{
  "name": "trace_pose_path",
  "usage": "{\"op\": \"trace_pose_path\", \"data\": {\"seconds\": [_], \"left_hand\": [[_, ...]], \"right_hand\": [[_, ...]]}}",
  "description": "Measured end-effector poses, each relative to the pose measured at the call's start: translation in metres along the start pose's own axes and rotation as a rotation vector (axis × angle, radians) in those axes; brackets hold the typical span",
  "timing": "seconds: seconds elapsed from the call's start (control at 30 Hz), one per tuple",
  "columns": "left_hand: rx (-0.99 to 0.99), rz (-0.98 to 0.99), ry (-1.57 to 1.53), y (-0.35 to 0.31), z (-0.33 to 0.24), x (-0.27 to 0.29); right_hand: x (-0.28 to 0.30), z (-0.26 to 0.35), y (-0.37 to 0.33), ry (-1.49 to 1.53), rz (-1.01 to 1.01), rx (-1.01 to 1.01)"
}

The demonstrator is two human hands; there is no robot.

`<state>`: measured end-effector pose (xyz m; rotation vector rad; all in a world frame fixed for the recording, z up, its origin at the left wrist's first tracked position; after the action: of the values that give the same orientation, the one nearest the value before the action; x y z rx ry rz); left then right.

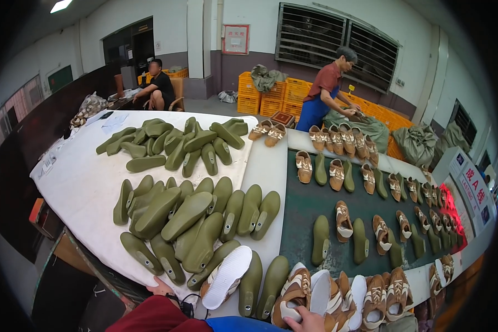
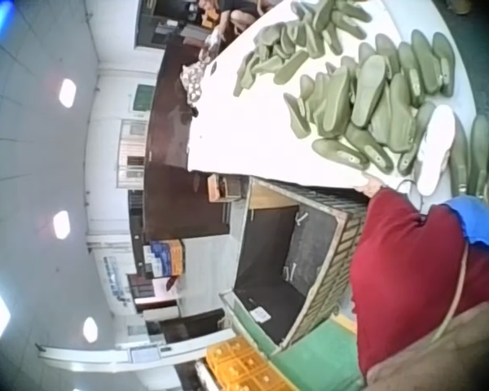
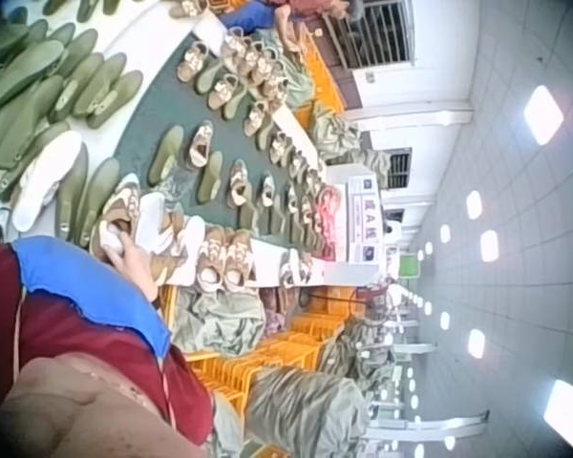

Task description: Organizing and stacking green shoe lasts and finished brown shoes onto a production table in a shoe factory.

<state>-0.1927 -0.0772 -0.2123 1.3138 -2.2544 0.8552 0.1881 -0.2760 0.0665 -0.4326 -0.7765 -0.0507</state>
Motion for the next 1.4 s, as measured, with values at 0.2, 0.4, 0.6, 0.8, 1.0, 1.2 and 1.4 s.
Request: {"op": "trace_pose_path", "data": {"seconds": [0.2,0.4,0.6,0.8,1.0,1.2,1.4], "left_hand": [[0.044,0.013,0.033,-0.009,-0.006,0.004],[0.061,0.017,0.055,-0.008,-0.005,0.006],[0.003,0.014,-0.001,-0.007,-0.006,0.002],[-0.021,-0.059,0.031,-0.003,0.000,-0.002],[-0.015,-0.005,-0.022,-0.004,-0.002,-0.001],[-0.039,-0.024,-0.080,-0.004,-0.003,0.002],[-0.004,0.016,-0.034,-0.004,0.000,0.000]], "right_hand": [[0.002,0.001,-0.001,0.002,0.001,0.037],[0.000,-0.013,0.001,-0.021,0.099,0.024],[0.008,-0.015,0.004,-0.101,0.119,0.035],[0.023,-0.038,0.004,0.264,0.065,0.080],[0.058,-0.045,0.001,0.125,0.014,0.146],[0.061,-0.065,0.015,-0.345,0.191,0.168],[0.060,-0.051,0.017,-0.187,0.298,0.104]]}}
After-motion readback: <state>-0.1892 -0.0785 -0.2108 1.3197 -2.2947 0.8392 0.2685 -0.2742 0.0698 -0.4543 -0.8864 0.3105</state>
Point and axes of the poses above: each hand's wrist, its own y-axis towards the middle knuckle, its own x-axis out of the back of the hand, z = x × y, the point moved 2 cm from there along y, towards the middle knuckle, and after that the axes turned 12 degrees about z, right-handed, at the moved point
